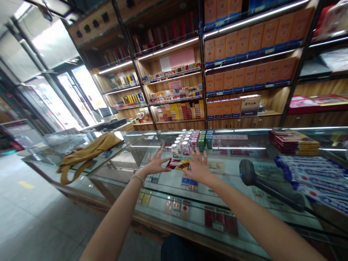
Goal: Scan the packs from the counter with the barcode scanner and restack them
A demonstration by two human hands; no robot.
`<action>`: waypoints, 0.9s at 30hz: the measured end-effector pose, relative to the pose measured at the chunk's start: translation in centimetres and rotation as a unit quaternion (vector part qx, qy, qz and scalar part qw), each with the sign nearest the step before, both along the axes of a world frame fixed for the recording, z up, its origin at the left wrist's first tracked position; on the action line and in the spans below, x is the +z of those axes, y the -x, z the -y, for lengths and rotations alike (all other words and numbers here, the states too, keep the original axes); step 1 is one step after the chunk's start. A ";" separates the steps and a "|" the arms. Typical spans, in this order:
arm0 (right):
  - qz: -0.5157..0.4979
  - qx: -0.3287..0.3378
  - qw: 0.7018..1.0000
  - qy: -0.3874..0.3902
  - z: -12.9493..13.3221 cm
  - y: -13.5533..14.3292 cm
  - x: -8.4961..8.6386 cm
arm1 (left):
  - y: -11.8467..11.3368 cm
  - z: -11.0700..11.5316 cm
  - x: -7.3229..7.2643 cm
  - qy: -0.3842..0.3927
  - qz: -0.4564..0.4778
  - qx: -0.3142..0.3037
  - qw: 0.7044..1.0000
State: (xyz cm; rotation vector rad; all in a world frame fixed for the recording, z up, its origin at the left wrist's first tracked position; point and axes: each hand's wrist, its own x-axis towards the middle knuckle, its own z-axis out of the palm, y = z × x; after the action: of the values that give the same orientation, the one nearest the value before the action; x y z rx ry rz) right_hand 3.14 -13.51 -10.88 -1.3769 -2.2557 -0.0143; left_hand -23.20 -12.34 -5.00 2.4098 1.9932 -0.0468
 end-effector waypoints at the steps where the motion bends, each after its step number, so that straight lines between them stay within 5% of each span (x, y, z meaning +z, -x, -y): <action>1: 0.002 0.001 1.000 0.005 0.0 0.0 0.0 | -0.2 0.0 0.2 0.008 -0.004 0.002 1.000; 9: 0.015 0.011 0.999 0.031 0.0 0.0 0.0 | -1.0 0.3 0.9 0.037 -0.056 0.032 0.997; 16: 0.021 0.004 1.000 0.009 0.0 -0.6 0.8 | -0.7 0.5 0.9 -0.042 -0.068 0.031 0.996; 27: 0.022 -0.011 1.000 -0.001 -0.1 -5.4 4.5 | -4.3 1.4 3.6 -0.183 -0.060 -0.025 0.981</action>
State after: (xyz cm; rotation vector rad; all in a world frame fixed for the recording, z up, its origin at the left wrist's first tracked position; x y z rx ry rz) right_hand 8.56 -13.37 -6.43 -1.4132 -2.2749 -0.0542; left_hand -18.92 -13.72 -1.36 2.7352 2.1576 0.1981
